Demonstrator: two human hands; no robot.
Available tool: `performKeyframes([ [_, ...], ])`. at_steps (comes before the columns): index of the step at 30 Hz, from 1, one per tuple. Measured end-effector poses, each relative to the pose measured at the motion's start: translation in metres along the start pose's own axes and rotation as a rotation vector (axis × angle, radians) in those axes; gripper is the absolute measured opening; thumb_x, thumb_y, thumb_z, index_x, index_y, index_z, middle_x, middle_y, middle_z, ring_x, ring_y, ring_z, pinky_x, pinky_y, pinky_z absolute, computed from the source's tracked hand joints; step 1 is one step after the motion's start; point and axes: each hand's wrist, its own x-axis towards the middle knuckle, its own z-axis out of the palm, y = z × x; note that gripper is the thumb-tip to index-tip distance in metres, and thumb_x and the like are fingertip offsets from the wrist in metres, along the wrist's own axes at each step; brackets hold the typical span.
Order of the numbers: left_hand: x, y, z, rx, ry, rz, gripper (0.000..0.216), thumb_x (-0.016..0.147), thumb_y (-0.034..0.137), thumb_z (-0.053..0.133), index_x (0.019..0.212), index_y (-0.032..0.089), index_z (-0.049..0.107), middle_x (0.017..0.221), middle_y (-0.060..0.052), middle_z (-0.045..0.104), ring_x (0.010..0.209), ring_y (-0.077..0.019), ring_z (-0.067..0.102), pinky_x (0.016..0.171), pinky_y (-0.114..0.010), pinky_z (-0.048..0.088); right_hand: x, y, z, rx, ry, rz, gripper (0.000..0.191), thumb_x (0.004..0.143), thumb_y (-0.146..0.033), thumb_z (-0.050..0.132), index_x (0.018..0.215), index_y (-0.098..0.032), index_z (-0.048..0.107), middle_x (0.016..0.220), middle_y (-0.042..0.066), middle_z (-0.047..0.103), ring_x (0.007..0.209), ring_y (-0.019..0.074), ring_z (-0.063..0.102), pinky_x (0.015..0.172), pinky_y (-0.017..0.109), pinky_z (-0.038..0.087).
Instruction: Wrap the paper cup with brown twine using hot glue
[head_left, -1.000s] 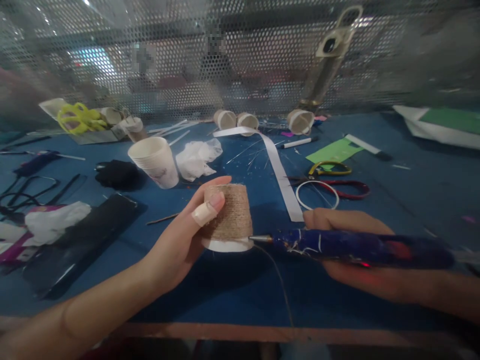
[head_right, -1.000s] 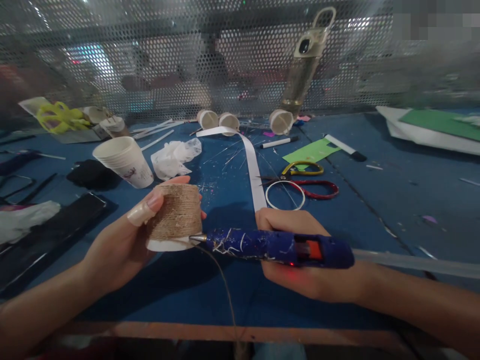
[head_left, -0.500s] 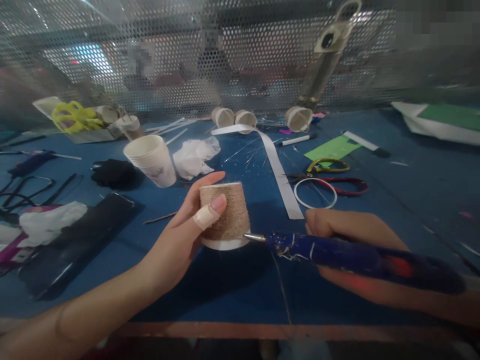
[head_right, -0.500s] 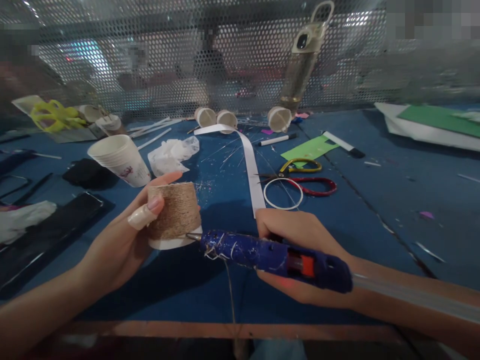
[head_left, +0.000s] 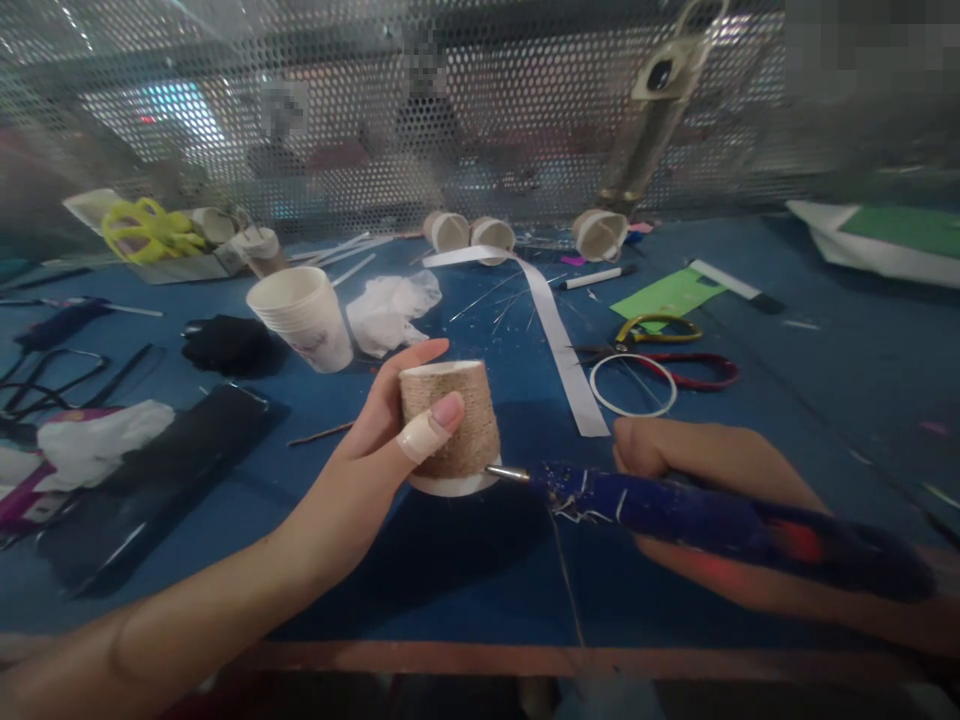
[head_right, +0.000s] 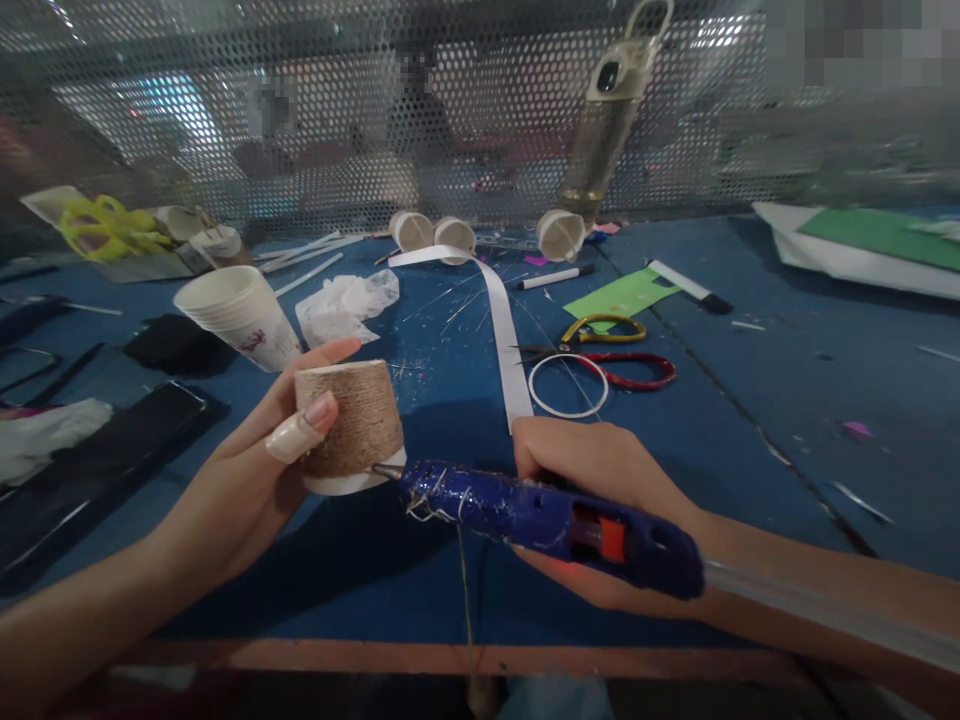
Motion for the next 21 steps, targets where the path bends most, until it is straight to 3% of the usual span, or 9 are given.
performKeyframes([
  [6,0.002,0.001,0.002,-0.098,0.006,-0.017,0.061,0.081,0.056,0.094,0.135,0.037,0.074,0.129,-0.002,0.074,0.117,-0.0271,0.071,0.085,-0.032,0.06,-0.001,0.0,0.0,-0.006,0.037,-0.016,0.026,0.096,-0.022,0.062,0.084,-0.029,0.039,0.068,-0.011,0.05,0.054,0.0117,0.045,0.051,0.028,0.035],
  [12,0.0,0.004,0.004,-0.127,0.008,-0.005,0.06,0.086,0.055,0.089,0.139,0.034,0.071,0.131,-0.004,0.074,0.121,-0.0326,0.068,0.095,-0.044,0.058,0.002,0.001,-0.001,0.017,0.026,0.014,0.028,0.092,-0.021,0.065,0.081,-0.028,0.04,0.065,-0.011,0.051,0.052,0.012,0.045,0.051,0.029,0.035],
  [21,-0.004,0.011,0.008,-0.06,-0.005,-0.04,0.061,0.09,0.06,0.083,0.143,0.034,0.069,0.138,-0.004,0.072,0.132,-0.0331,0.063,0.098,-0.039,0.053,0.002,-0.004,-0.005,0.027,-0.02,0.015,0.028,0.095,-0.023,0.063,0.082,-0.028,0.039,0.068,-0.01,0.053,0.053,0.0117,0.046,0.051,0.028,0.036],
])
